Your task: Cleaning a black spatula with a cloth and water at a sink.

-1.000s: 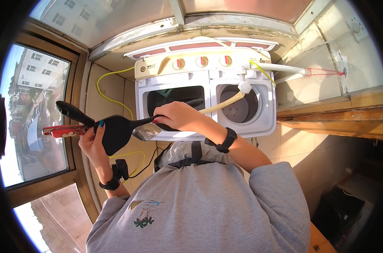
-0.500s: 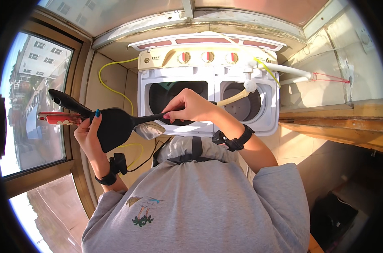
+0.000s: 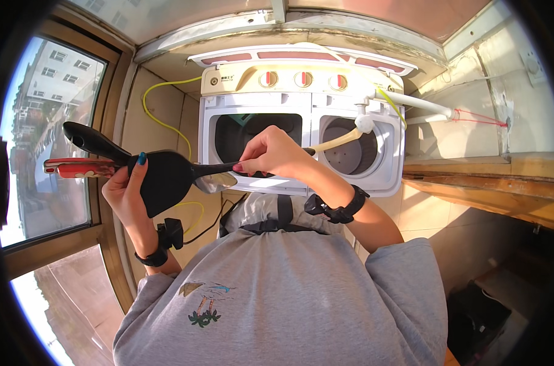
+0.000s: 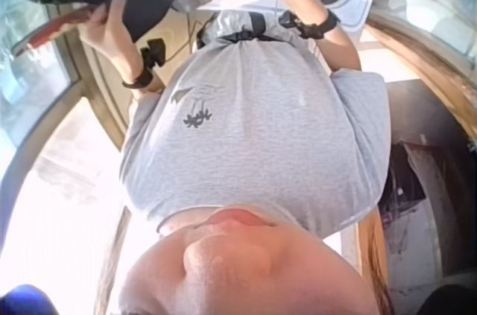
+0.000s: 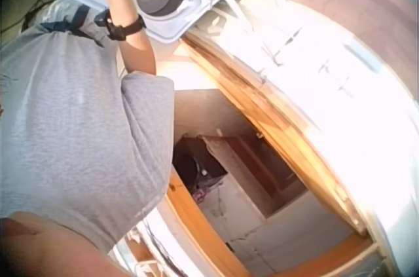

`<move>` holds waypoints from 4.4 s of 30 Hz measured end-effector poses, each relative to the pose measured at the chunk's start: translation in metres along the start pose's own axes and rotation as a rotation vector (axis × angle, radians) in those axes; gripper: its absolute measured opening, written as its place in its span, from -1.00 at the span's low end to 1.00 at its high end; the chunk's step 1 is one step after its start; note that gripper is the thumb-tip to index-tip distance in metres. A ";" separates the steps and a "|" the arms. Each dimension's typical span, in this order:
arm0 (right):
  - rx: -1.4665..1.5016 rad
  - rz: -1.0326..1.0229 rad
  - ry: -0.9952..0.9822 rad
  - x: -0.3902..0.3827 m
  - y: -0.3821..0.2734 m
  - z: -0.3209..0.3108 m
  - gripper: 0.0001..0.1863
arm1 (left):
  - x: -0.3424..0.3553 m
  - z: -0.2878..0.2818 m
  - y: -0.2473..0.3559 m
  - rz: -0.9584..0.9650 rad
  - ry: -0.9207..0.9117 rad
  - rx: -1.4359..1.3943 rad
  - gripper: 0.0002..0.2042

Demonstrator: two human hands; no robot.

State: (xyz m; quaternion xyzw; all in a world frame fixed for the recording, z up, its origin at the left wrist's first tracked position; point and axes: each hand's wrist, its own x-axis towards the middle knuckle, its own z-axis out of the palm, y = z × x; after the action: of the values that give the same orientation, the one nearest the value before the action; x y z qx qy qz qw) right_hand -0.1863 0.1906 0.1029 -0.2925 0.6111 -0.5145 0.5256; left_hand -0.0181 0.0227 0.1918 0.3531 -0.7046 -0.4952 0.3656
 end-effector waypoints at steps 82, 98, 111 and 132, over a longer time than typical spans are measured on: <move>0.116 -0.184 0.361 -0.129 -0.036 0.041 -0.74 | 0.039 -0.002 0.024 -0.024 -0.423 -0.193 -0.94; 0.428 -0.184 1.028 -0.372 0.023 0.082 -0.40 | -0.056 0.093 0.084 0.037 -0.799 -0.332 -0.87; -0.224 0.628 1.905 -0.548 0.165 0.207 -0.61 | -0.342 0.303 0.164 0.263 -1.762 -0.339 -0.61; 1.443 0.949 2.396 -0.632 0.259 0.127 -0.74 | -0.631 0.634 0.312 0.412 -2.458 -0.445 -0.55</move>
State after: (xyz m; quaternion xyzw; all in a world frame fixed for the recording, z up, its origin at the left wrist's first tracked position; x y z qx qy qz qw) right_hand 0.1553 0.7948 0.0865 0.8392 0.3254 -0.4137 -0.1372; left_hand -0.3036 0.9250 0.2319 -0.5231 -0.5221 -0.5370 -0.4067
